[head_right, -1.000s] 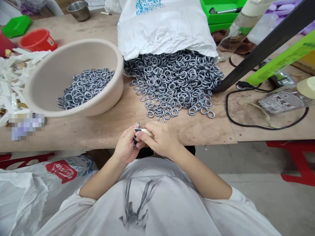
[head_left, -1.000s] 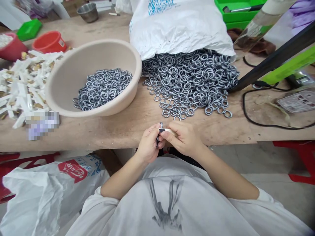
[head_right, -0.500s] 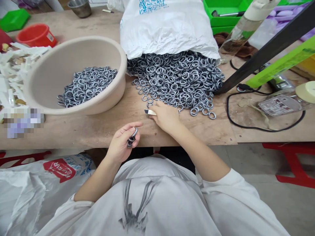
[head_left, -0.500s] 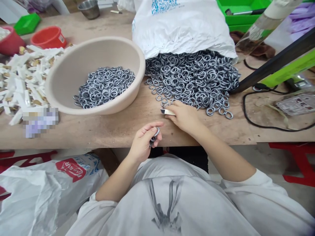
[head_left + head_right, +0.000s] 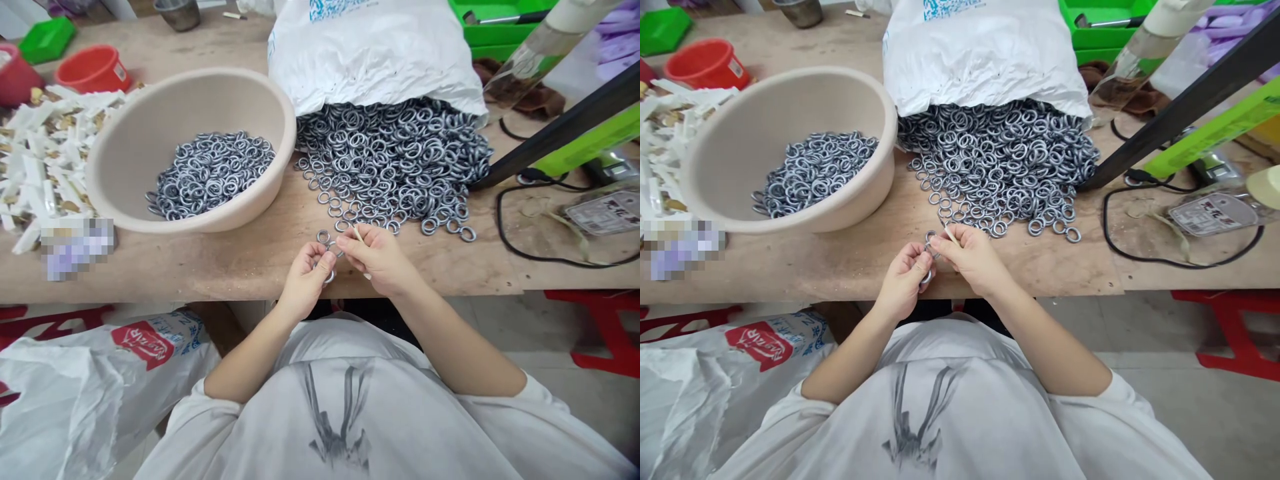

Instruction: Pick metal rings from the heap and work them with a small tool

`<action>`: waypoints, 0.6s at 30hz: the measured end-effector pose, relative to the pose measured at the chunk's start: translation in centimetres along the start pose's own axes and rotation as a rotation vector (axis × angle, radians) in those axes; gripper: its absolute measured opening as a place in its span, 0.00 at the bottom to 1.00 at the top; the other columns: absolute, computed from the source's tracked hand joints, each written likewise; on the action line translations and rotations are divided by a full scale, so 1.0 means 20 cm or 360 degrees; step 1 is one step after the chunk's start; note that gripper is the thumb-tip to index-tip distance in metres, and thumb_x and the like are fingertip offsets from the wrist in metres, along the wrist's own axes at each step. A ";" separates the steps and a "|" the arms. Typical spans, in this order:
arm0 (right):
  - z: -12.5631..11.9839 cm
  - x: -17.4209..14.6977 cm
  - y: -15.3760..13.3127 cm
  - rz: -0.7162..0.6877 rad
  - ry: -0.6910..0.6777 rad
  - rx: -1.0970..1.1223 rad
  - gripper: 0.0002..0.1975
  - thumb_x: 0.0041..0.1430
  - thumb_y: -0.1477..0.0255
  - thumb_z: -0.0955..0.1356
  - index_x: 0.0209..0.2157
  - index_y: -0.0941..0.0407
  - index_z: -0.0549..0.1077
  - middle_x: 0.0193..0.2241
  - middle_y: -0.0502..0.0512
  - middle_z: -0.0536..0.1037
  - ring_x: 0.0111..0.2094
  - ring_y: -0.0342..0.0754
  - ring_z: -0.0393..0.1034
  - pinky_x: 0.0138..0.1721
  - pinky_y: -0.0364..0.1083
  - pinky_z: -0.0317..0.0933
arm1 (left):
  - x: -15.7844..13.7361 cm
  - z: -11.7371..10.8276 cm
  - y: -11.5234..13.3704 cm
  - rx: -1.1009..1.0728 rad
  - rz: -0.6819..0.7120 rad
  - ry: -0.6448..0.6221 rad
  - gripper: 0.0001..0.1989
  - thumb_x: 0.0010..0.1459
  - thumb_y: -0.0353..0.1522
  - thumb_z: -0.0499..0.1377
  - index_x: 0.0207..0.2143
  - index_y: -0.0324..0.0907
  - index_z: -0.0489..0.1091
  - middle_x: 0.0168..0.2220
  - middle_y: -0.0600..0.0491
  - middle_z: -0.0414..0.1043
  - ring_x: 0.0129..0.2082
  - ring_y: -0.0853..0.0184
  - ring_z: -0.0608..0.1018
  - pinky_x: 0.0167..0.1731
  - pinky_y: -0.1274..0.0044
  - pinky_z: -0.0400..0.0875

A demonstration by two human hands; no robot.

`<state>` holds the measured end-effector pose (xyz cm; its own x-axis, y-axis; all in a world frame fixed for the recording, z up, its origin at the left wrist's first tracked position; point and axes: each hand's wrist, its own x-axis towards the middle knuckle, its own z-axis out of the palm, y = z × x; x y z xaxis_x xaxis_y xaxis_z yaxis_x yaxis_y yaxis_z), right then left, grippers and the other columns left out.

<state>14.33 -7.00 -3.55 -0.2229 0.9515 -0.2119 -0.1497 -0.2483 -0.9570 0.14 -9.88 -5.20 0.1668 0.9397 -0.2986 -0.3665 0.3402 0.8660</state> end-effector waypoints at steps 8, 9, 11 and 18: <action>-0.02 -0.03 0.01 -0.0357 0.0089 -0.0417 0.15 0.56 0.58 0.72 0.32 0.54 0.70 0.28 0.48 0.74 0.30 0.44 0.67 0.34 0.45 0.63 | -0.01 0.02 0.03 -0.0026 -0.0139 -0.0107 0.26 0.49 0.52 0.68 0.27 0.40 0.65 0.17 0.63 0.55 0.14 0.79 0.55 0.15 0.83 0.45; -0.02 -0.04 0.02 -0.0436 0.0104 -0.0517 0.14 0.58 0.58 0.72 0.34 0.54 0.72 0.30 0.50 0.76 0.33 0.46 0.69 0.37 0.46 0.64 | -0.02 0.03 0.04 -0.0074 -0.0202 -0.0123 0.26 0.49 0.52 0.68 0.27 0.41 0.64 0.17 0.63 0.54 0.14 0.79 0.54 0.14 0.83 0.45; -0.02 -0.06 0.04 -0.0538 0.0081 -0.0658 0.13 0.59 0.58 0.72 0.37 0.54 0.75 0.33 0.52 0.78 0.36 0.48 0.71 0.41 0.48 0.64 | -0.03 0.04 0.05 -0.0152 -0.0298 -0.0156 0.27 0.49 0.52 0.68 0.26 0.41 0.62 0.17 0.63 0.53 0.13 0.79 0.55 0.14 0.84 0.47; -0.04 -0.05 0.02 -0.0601 -0.0028 -0.0725 0.20 0.63 0.51 0.67 0.34 0.55 0.77 0.30 0.53 0.78 0.34 0.49 0.72 0.39 0.48 0.63 | -0.04 0.04 0.09 -0.0257 -0.0495 -0.0325 0.23 0.53 0.47 0.67 0.24 0.41 0.60 0.15 0.64 0.50 0.12 0.80 0.52 0.13 0.85 0.46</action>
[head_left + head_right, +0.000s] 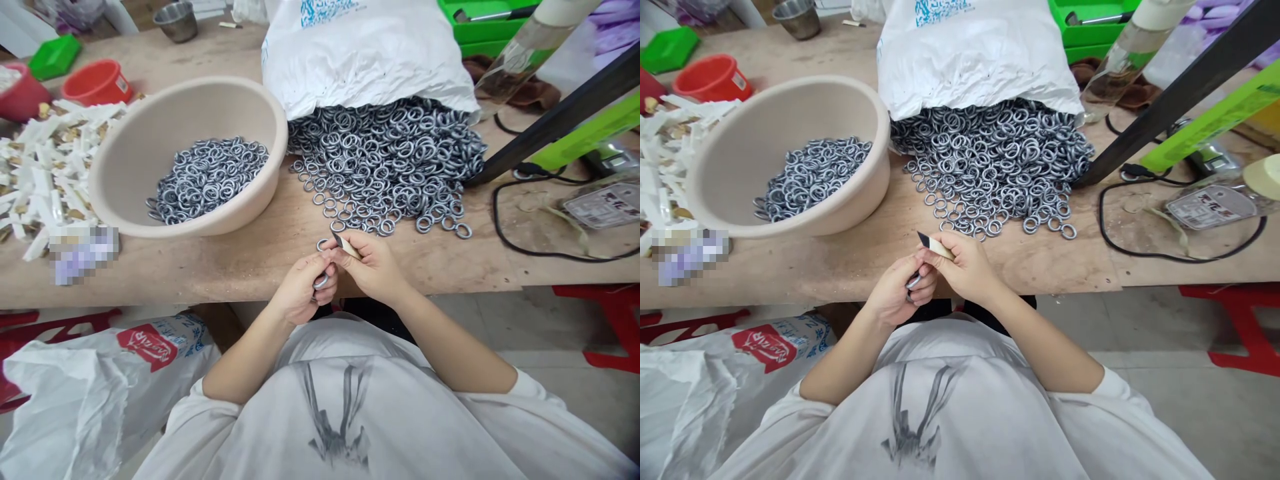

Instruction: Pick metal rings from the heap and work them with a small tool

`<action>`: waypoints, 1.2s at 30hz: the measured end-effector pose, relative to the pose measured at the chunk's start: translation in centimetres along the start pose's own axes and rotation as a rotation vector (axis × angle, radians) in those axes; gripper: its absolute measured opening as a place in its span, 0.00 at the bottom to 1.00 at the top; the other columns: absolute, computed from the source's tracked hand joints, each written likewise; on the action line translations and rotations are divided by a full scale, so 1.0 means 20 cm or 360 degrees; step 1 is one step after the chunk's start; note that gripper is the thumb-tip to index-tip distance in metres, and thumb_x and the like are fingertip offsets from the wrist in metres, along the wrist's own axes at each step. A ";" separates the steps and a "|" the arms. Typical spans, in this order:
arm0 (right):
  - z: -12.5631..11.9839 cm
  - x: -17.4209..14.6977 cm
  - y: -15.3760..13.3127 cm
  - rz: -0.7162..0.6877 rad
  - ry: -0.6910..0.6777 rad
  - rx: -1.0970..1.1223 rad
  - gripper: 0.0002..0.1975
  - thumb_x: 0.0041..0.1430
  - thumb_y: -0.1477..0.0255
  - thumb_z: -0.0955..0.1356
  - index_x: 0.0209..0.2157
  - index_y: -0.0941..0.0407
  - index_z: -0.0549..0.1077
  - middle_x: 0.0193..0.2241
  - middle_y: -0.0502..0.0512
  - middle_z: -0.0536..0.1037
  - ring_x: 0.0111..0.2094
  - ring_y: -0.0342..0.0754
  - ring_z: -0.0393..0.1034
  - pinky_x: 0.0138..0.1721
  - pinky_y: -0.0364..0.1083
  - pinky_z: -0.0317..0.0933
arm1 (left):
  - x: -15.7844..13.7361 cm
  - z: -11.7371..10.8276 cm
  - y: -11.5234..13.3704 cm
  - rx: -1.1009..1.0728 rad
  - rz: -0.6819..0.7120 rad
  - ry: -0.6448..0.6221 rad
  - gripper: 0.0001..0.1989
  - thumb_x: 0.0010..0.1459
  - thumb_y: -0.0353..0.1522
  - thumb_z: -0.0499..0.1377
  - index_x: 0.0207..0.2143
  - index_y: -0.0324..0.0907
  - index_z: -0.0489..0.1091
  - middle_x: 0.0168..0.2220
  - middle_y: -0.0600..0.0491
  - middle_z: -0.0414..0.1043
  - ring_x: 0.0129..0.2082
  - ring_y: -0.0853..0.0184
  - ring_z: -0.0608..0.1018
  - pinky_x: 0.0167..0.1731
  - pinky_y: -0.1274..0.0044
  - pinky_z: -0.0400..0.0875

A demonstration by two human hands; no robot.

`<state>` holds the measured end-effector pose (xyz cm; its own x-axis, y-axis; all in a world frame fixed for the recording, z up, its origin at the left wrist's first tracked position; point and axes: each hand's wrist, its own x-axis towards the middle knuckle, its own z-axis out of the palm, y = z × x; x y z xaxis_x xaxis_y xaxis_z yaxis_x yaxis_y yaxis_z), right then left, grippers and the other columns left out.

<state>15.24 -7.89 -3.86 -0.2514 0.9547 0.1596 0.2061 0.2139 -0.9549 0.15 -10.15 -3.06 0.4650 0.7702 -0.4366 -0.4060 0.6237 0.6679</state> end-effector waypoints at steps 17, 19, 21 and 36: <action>-0.01 -0.09 0.00 -0.0295 -0.0129 -0.0566 0.24 0.70 0.55 0.59 0.23 0.53 0.63 0.21 0.49 0.65 0.23 0.43 0.59 0.28 0.45 0.49 | -0.02 0.02 -0.01 -0.0267 -0.0074 0.0012 0.24 0.62 0.44 0.60 0.21 0.42 0.56 0.13 0.63 0.47 0.11 0.78 0.52 0.12 0.84 0.50; -0.02 -0.08 0.02 -0.0261 -0.0073 -0.0586 0.25 0.70 0.54 0.59 0.22 0.53 0.61 0.20 0.48 0.64 0.23 0.43 0.58 0.27 0.46 0.48 | -0.03 0.02 -0.02 -0.0273 -0.0079 -0.0092 0.23 0.61 0.43 0.61 0.20 0.42 0.56 0.13 0.63 0.46 0.11 0.78 0.52 0.13 0.84 0.51; -0.04 -0.04 0.05 -0.0126 0.0074 -0.0642 0.26 0.69 0.52 0.58 0.22 0.53 0.60 0.19 0.48 0.63 0.22 0.43 0.58 0.27 0.46 0.47 | -0.05 0.02 -0.02 -0.0272 -0.0131 -0.0237 0.22 0.60 0.42 0.61 0.20 0.42 0.57 0.13 0.62 0.46 0.12 0.77 0.52 0.13 0.84 0.51; 0.01 0.14 0.08 0.0191 -0.0130 -0.1127 0.07 0.59 0.67 0.73 0.38 0.55 0.80 0.37 0.55 0.78 0.38 0.51 0.71 0.36 0.47 0.56 | -0.10 -0.16 0.09 -0.0250 0.0300 0.0420 0.10 0.49 0.28 0.57 0.36 0.40 0.71 0.22 0.58 0.66 0.16 0.75 0.65 0.13 0.84 0.58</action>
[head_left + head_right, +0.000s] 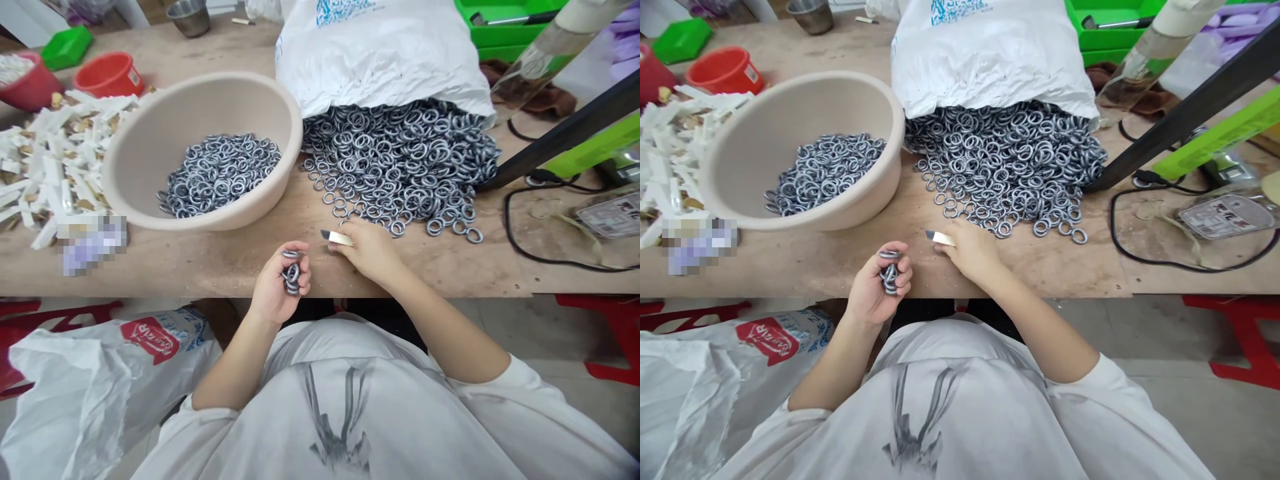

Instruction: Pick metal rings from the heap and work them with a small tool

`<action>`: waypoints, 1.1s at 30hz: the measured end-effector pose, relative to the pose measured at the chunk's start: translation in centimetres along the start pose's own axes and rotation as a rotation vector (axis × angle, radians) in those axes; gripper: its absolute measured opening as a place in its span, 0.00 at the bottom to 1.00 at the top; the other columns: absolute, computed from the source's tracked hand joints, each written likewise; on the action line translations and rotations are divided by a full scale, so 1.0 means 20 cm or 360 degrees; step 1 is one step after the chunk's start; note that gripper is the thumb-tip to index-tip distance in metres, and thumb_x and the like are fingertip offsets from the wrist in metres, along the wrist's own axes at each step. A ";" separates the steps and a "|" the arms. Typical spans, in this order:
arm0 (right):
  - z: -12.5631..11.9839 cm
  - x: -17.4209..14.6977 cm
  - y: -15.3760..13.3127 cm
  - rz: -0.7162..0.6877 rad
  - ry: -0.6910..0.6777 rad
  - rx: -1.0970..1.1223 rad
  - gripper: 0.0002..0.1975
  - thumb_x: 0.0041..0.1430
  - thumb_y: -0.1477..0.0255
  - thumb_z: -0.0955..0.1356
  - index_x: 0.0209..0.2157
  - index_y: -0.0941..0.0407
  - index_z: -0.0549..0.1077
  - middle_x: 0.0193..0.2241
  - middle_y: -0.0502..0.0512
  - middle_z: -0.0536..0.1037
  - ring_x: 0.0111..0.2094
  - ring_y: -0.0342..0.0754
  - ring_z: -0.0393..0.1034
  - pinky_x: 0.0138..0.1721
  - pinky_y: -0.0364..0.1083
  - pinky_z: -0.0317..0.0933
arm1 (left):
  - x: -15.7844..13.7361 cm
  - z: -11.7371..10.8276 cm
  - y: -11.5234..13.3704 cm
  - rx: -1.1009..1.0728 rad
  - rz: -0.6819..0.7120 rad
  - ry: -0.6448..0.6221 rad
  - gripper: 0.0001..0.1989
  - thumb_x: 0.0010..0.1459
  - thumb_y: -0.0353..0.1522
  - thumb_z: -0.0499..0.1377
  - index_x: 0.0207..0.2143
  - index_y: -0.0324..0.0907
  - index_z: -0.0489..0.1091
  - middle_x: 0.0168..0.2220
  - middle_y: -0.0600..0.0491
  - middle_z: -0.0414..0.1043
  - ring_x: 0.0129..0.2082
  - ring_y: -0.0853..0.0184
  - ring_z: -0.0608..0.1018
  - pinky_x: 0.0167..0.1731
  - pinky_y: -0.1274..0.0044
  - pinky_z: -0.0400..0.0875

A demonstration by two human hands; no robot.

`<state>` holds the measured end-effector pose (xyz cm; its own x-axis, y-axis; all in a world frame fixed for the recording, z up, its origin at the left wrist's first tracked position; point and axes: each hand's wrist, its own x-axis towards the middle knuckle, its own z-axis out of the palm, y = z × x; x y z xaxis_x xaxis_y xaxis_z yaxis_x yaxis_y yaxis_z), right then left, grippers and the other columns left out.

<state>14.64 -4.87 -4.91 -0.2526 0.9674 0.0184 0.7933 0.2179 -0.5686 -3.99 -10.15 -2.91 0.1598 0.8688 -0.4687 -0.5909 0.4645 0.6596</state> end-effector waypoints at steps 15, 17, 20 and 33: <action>-0.06 -0.14 0.02 -0.0536 0.0202 0.1235 0.13 0.58 0.58 0.74 0.32 0.54 0.76 0.28 0.50 0.75 0.31 0.45 0.68 0.34 0.45 0.60 | 0.01 0.18 -0.14 0.0131 -0.0350 -0.0396 0.20 0.48 0.41 0.68 0.27 0.41 0.61 0.20 0.61 0.61 0.12 0.81 0.60 0.11 0.87 0.51; -0.05 -0.15 0.01 -0.0306 0.0210 0.1355 0.16 0.59 0.55 0.72 0.34 0.54 0.74 0.28 0.49 0.75 0.29 0.44 0.67 0.33 0.45 0.60 | 0.01 0.19 -0.15 0.0173 -0.0244 -0.0382 0.18 0.48 0.40 0.67 0.25 0.40 0.60 0.19 0.61 0.60 0.12 0.80 0.60 0.11 0.87 0.51; -0.04 -0.18 0.00 -0.0126 0.0267 0.1287 0.17 0.62 0.55 0.69 0.32 0.54 0.70 0.26 0.47 0.70 0.27 0.43 0.63 0.31 0.44 0.57 | 0.01 0.20 -0.16 0.0226 -0.0137 -0.0368 0.17 0.49 0.39 0.65 0.23 0.40 0.61 0.19 0.61 0.60 0.12 0.80 0.59 0.11 0.86 0.51; -0.08 -0.27 -0.01 -0.0604 0.0114 0.0672 0.21 0.68 0.60 0.65 0.23 0.55 0.62 0.20 0.45 0.63 0.22 0.39 0.55 0.26 0.43 0.47 | 0.02 0.19 -0.17 0.0252 -0.0149 -0.0229 0.11 0.45 0.35 0.61 0.26 0.43 0.59 0.16 0.63 0.59 0.10 0.78 0.59 0.11 0.85 0.51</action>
<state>16.65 -10.02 -3.60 -0.4266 0.8409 0.3329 0.3605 0.4957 -0.7901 1.10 -10.75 -3.13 0.3257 0.8309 -0.4511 -0.4384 0.5555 0.7066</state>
